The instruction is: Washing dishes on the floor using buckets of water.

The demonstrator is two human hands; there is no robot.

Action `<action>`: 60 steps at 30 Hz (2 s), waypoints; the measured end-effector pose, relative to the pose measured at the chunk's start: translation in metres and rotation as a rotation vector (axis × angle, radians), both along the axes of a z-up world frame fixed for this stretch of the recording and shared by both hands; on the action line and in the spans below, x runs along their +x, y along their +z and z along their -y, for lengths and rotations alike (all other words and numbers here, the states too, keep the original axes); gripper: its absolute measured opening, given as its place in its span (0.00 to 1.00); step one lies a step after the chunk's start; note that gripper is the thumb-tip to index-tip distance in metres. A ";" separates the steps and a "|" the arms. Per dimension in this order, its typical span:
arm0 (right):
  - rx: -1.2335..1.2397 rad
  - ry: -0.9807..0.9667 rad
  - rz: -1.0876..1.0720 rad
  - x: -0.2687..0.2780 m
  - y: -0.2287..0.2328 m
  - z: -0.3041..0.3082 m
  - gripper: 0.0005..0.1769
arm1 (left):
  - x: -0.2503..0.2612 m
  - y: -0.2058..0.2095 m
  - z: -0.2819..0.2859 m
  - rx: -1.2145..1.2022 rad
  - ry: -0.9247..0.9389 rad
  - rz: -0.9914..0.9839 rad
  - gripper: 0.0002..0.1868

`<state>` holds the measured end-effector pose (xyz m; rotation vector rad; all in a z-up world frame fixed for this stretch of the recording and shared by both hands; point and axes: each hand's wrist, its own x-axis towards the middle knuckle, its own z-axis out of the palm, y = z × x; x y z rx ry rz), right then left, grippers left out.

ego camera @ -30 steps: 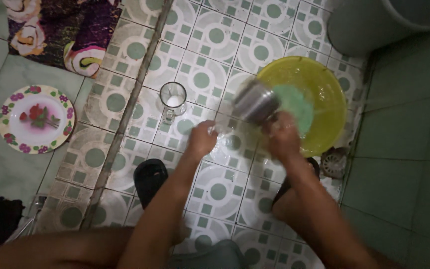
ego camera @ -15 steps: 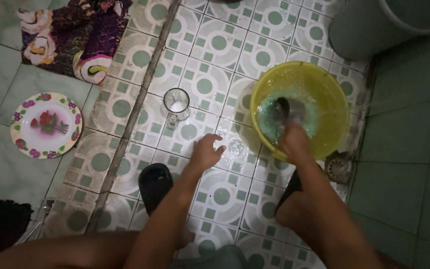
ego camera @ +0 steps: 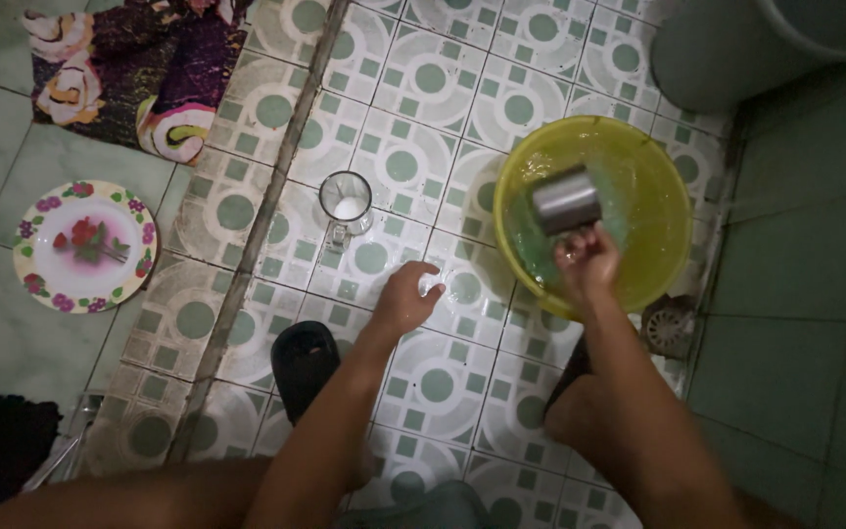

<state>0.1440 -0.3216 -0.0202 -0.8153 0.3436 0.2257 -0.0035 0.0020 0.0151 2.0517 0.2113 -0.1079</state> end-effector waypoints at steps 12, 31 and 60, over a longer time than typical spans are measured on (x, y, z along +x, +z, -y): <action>0.637 -0.018 -0.006 0.001 0.041 -0.032 0.16 | 0.005 0.013 0.003 -0.011 -0.023 0.215 0.14; -0.447 0.648 0.322 -0.018 0.112 -0.082 0.20 | 0.029 0.110 0.005 -0.491 -0.020 0.277 0.45; -0.395 0.202 0.464 0.022 0.102 -0.144 0.03 | -0.002 -0.031 -0.294 -1.254 1.125 0.615 0.41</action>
